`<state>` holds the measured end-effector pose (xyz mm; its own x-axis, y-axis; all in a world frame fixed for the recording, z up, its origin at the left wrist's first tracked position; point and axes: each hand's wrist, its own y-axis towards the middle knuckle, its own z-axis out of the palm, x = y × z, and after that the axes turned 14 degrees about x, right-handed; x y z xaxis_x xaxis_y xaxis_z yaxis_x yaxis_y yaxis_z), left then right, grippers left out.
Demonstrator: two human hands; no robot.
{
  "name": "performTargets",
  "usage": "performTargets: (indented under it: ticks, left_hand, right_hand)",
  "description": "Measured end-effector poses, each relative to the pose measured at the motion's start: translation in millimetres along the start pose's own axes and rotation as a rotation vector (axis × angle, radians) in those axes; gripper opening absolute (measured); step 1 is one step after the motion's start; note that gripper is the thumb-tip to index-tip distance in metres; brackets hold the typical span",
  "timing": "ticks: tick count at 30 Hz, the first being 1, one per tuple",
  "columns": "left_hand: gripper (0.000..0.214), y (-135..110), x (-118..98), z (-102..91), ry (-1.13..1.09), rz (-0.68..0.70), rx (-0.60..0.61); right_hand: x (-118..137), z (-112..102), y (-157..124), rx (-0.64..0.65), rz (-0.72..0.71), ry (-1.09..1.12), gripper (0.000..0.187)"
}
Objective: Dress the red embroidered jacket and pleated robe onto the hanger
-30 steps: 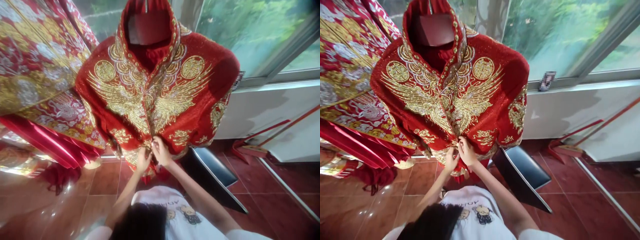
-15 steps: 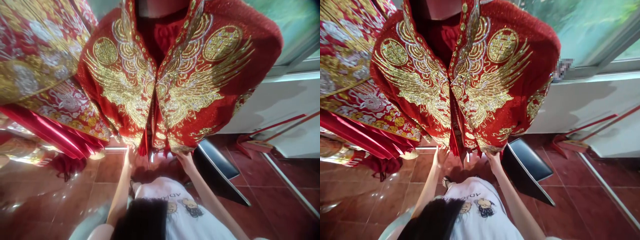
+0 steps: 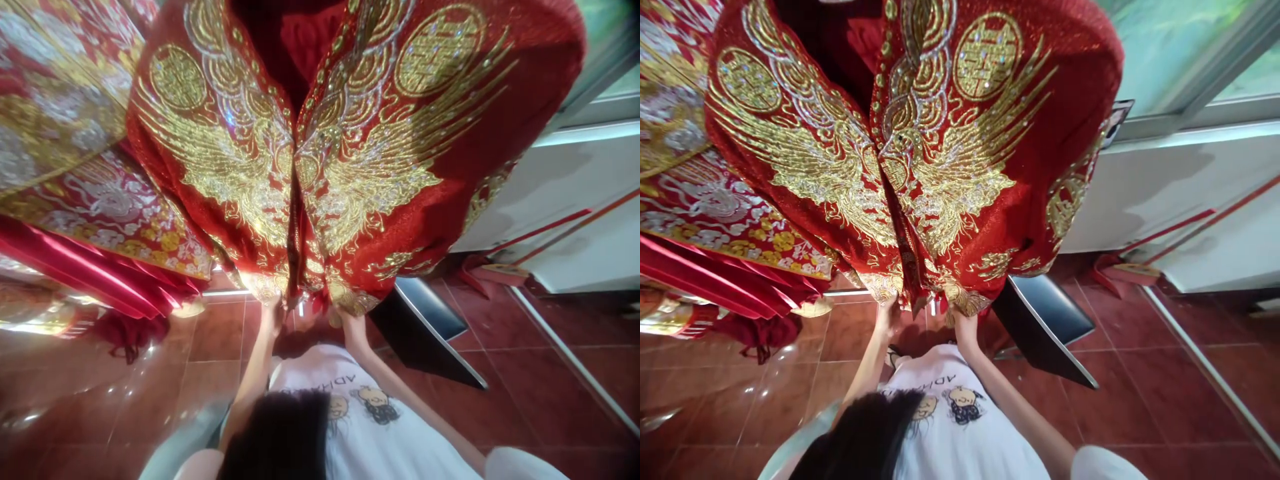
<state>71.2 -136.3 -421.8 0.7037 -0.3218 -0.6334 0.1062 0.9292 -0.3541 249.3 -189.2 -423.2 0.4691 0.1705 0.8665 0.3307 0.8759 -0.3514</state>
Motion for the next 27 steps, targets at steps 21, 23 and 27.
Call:
performTargets:
  ticks: [21, 23, 27]
  left_hand:
    - [0.036, -47.0, 48.0, 66.4, 0.075, 0.012, -0.073]
    - [0.035, -47.1, 46.8, 65.8, 0.071, -0.007, -0.081]
    - [0.032, -48.6, 42.5, 65.6, 0.062, -0.031, -0.087]
  right_hand:
    - [41.8, 40.5, -24.5, 0.332, 0.07, 0.181, 0.035]
    - [41.4, 42.9, -25.3, 0.317, 0.068, 0.197, 0.037]
    - [39.3, 46.7, -26.8, 0.315, 0.084, 0.207, 0.038]
